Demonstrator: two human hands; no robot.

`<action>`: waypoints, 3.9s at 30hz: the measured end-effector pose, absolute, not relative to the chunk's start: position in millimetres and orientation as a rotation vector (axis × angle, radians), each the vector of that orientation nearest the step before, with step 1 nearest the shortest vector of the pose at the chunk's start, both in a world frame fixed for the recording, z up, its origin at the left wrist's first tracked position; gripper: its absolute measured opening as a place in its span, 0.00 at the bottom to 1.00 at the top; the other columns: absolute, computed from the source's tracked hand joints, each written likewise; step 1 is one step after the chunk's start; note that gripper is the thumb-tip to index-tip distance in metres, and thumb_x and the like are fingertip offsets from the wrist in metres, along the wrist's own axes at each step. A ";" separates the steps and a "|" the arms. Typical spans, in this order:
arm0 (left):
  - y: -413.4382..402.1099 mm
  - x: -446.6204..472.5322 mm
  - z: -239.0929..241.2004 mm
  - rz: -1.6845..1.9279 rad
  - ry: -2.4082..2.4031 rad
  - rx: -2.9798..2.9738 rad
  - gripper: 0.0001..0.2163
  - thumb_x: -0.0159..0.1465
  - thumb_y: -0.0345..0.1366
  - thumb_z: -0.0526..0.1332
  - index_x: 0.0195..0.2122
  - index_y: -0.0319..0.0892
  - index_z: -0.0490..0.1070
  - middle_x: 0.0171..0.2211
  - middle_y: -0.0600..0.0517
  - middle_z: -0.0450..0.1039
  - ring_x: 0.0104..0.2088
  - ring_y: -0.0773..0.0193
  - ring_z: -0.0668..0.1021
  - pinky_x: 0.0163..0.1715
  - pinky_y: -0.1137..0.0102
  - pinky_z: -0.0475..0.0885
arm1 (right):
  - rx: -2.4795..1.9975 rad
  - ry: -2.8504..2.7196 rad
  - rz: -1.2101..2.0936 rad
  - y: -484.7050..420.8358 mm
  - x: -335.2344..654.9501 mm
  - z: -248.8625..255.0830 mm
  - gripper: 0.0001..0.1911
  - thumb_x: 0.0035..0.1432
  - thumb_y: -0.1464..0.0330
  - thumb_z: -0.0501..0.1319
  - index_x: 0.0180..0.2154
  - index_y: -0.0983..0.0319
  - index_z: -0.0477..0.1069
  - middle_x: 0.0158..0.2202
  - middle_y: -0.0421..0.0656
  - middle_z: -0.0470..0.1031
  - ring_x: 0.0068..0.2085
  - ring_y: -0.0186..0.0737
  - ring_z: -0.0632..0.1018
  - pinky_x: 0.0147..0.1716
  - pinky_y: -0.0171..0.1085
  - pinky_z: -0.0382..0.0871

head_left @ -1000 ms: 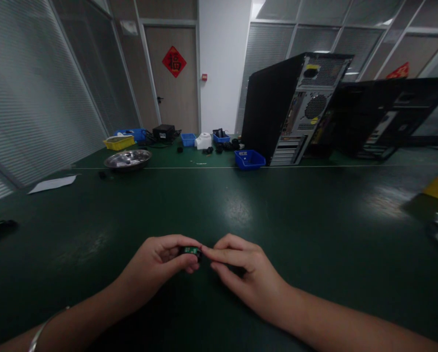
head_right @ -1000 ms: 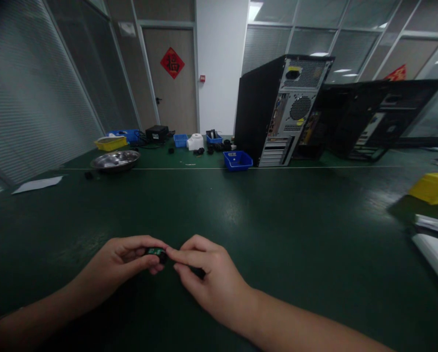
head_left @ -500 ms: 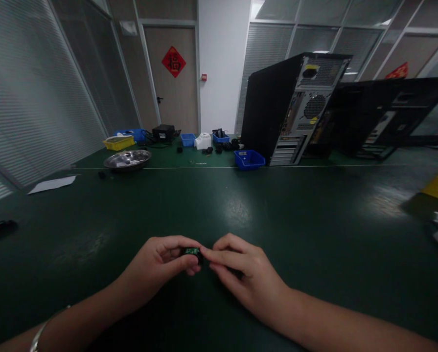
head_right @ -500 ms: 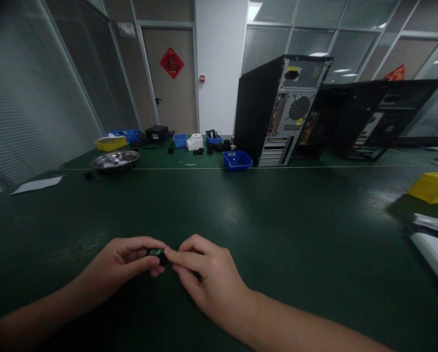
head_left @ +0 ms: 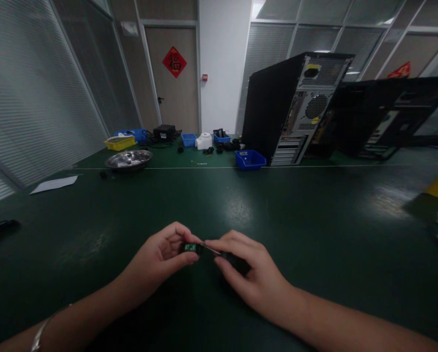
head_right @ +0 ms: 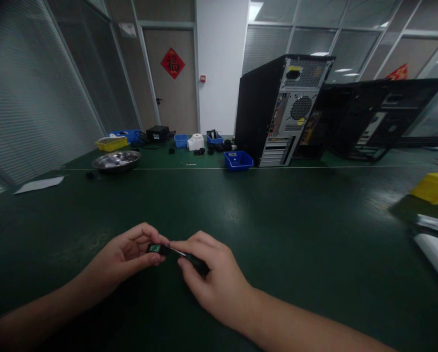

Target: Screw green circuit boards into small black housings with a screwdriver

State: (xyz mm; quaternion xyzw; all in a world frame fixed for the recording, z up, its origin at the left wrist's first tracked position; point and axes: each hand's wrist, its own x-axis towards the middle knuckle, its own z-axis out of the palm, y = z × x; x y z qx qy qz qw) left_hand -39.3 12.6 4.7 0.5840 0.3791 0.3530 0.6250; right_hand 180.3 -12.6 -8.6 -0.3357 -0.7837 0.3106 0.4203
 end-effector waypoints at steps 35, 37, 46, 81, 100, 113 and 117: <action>10.7 -42.9 6.5 0.751 1.043 1.832 0.12 0.64 0.33 0.61 0.48 0.45 0.78 0.44 0.49 0.79 0.41 0.59 0.79 0.41 0.70 0.74 | -0.866 -1.967 0.808 -10.8 180.6 -9.9 0.15 0.63 0.76 0.59 0.49 0.60 0.75 0.40 0.46 0.75 0.40 0.40 0.77 0.39 0.39 0.71; 10.7 -44.1 6.4 0.752 1.056 1.925 0.12 0.65 0.33 0.61 0.48 0.46 0.78 0.46 0.49 0.79 0.44 0.58 0.79 0.43 0.70 0.73 | -0.870 -1.969 0.815 -11.0 180.2 -10.1 0.15 0.62 0.76 0.59 0.49 0.60 0.75 0.39 0.46 0.75 0.40 0.40 0.77 0.39 0.39 0.71; 7.0 -45.5 4.5 0.741 1.016 2.045 0.12 0.67 0.32 0.58 0.50 0.45 0.77 0.39 0.50 0.81 0.32 0.63 0.81 0.36 0.72 0.74 | -0.845 -1.961 0.818 -11.9 179.1 -9.7 0.15 0.62 0.77 0.59 0.48 0.60 0.76 0.40 0.46 0.75 0.40 0.39 0.77 0.40 0.38 0.71; 11.2 -41.6 10.6 0.566 1.021 1.892 0.10 0.68 0.34 0.56 0.44 0.43 0.77 0.40 0.49 0.74 0.40 0.60 0.76 0.40 0.68 0.71 | -1.014 -1.757 0.831 -3.5 182.6 -13.5 0.11 0.62 0.74 0.61 0.44 0.59 0.78 0.38 0.43 0.78 0.39 0.39 0.77 0.37 0.37 0.69; -1.7 -37.3 14.8 0.389 1.200 2.366 0.11 0.62 0.42 0.64 0.42 0.42 0.69 0.36 0.49 0.69 0.37 0.55 0.71 0.36 0.63 0.67 | -1.053 -1.803 0.846 -3.2 183.8 -11.6 0.11 0.63 0.73 0.60 0.46 0.58 0.76 0.40 0.41 0.77 0.40 0.39 0.76 0.37 0.37 0.69; -1.8 -36.6 9.2 0.363 1.120 2.281 0.14 0.60 0.34 0.63 0.47 0.42 0.68 0.41 0.48 0.69 0.41 0.55 0.73 0.41 0.62 0.68 | -1.283 -2.235 0.586 -13.0 178.4 -1.8 0.07 0.58 0.72 0.64 0.41 0.60 0.75 0.39 0.43 0.73 0.39 0.42 0.75 0.36 0.38 0.70; 1.6 -36.6 11.1 0.382 1.144 2.151 0.14 0.59 0.34 0.65 0.46 0.43 0.70 0.42 0.49 0.69 0.41 0.56 0.74 0.41 0.63 0.70 | -1.340 -2.309 0.488 -13.1 177.8 -2.4 0.07 0.58 0.70 0.65 0.40 0.60 0.75 0.39 0.43 0.74 0.40 0.44 0.75 0.37 0.39 0.70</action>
